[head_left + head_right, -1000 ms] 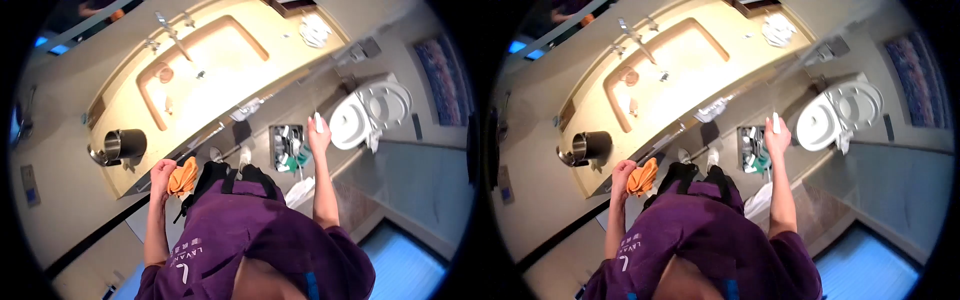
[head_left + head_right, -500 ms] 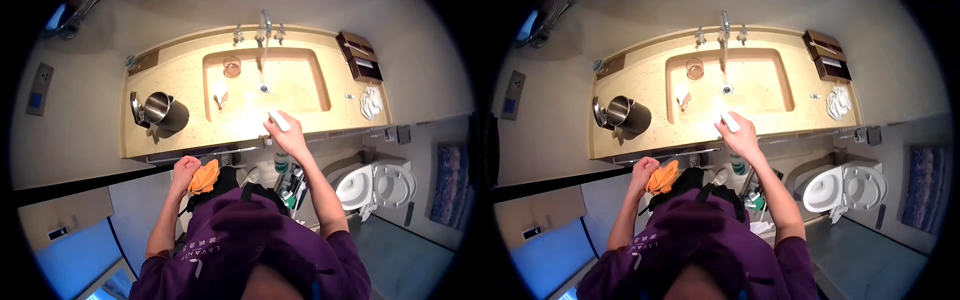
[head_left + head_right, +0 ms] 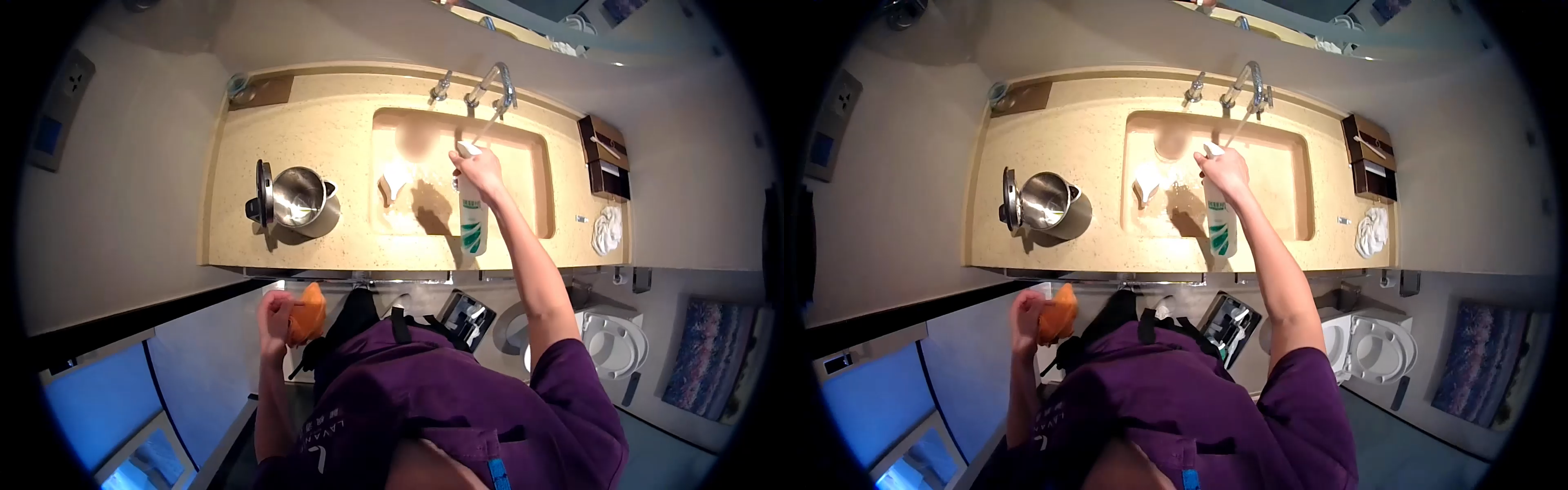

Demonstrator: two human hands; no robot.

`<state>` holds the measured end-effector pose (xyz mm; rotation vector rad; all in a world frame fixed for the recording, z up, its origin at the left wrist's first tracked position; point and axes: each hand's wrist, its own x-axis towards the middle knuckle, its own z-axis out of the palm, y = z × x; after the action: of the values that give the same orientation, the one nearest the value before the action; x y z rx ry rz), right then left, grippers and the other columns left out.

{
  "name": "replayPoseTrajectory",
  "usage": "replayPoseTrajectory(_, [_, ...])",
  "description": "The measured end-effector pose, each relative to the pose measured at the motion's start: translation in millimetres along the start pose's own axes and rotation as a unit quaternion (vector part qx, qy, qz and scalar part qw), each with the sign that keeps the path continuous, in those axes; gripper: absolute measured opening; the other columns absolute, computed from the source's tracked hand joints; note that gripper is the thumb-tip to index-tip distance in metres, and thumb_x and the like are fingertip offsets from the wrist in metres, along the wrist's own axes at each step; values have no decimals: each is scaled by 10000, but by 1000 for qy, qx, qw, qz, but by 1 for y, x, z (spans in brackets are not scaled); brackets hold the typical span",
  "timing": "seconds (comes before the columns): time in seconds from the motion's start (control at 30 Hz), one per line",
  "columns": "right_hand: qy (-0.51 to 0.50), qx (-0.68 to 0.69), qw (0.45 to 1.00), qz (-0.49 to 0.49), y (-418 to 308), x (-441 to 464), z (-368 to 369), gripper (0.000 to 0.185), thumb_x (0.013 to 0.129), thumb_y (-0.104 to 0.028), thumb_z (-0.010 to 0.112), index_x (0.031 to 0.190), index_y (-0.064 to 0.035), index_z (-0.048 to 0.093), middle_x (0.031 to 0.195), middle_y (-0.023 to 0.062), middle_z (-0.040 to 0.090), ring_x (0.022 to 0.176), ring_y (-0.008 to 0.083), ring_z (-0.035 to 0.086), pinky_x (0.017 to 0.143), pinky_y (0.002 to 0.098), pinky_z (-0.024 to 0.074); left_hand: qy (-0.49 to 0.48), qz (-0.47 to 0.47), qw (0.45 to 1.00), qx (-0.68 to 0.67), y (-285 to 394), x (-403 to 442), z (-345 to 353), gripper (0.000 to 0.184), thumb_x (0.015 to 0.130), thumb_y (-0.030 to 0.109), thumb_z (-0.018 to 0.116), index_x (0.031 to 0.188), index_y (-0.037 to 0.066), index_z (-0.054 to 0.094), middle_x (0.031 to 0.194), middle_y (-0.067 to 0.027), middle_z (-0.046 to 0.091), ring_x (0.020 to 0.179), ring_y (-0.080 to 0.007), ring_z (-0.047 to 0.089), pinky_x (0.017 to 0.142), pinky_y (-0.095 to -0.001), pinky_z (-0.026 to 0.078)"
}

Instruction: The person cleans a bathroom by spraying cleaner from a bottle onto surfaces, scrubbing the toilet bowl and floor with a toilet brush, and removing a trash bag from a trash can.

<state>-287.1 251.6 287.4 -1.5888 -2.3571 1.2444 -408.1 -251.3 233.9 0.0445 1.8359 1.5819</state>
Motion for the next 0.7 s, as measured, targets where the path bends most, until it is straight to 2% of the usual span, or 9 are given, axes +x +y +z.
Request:
replayPoseTrajectory(0.07, [50,44,996,-60,2,-12,1,353,874,-358,705,1009,-32,717,857,125,743,805,253,720,745,390,548,13,10,1000,8,8,3,0,134,948,149,665,986,37,603,842,-81,704,751,-136,649,724,-283,524])
replayPoseTrajectory(0.17, [19,110,991,-77,3,-38,3,302,893,-264,724,1029,1,673,874,107,712,777,192,687,692,352,556,56,90,990,93,3,29,-15,175,946,123,677,1073,27,605,903,-49,672,842,-116,625,801,-280,508])
replayPoseTrajectory(0.23, [6,159,984,-82,12,-64,11,241,904,-198,735,1006,8,661,870,83,687,759,155,666,650,317,564,29,217,963,156,-3,59,-31,391,882,99,709,1228,33,541,1026,-72,637,914,-138,631,838,-293,520])
replayPoseTrajectory(0.3, [-29,215,974,-59,8,-99,9,209,912,-175,725,978,7,647,867,81,679,741,150,657,648,311,562,77,59,990,103,54,53,-5,742,802,69,753,1446,84,385,1278,-167,531,975,-256,667,843,-341,569])
replayPoseTrajectory(0.4, [-75,250,964,-50,24,-137,19,183,918,-156,717,957,4,637,850,73,670,719,142,649,643,300,551,47,147,952,265,76,74,-2,971,751,163,859,1530,121,283,1418,-216,469,1271,-300,522,962,-366,523])
replayPoseTrajectory(0.5, [-89,238,965,-61,37,-170,29,173,917,-158,715,930,-6,634,789,56,655,675,128,634,624,287,519,14,190,952,238,74,99,5,973,759,126,859,1534,121,269,1387,-217,480,1262,-294,520,971,-373,516])
replayPoseTrajectory(0.57, [-86,194,975,-71,49,-191,30,167,912,-166,716,889,-23,631,696,41,636,645,116,623,613,286,495,10,99,991,95,89,104,20,979,763,71,853,1536,115,254,1355,-207,491,1211,-284,537,985,-375,500])
replayPoseTrajectory(0.67, [-55,170,982,-67,65,-219,31,154,887,-148,728,879,-29,631,676,66,632,628,131,593,617,300,487,60,120,971,199,112,105,30,910,759,19,842,1493,85,308,1352,-197,481,1119,-259,570,982,-348,491])
replayPoseTrajectory(0.7, [-46,169,983,-63,74,-226,34,166,872,-157,739,884,-32,631,679,74,629,630,146,586,624,307,483,85,233,931,269,105,113,27,732,754,15,844,1375,58,459,1278,-145,553,1043,-198,589,935,-310,498])
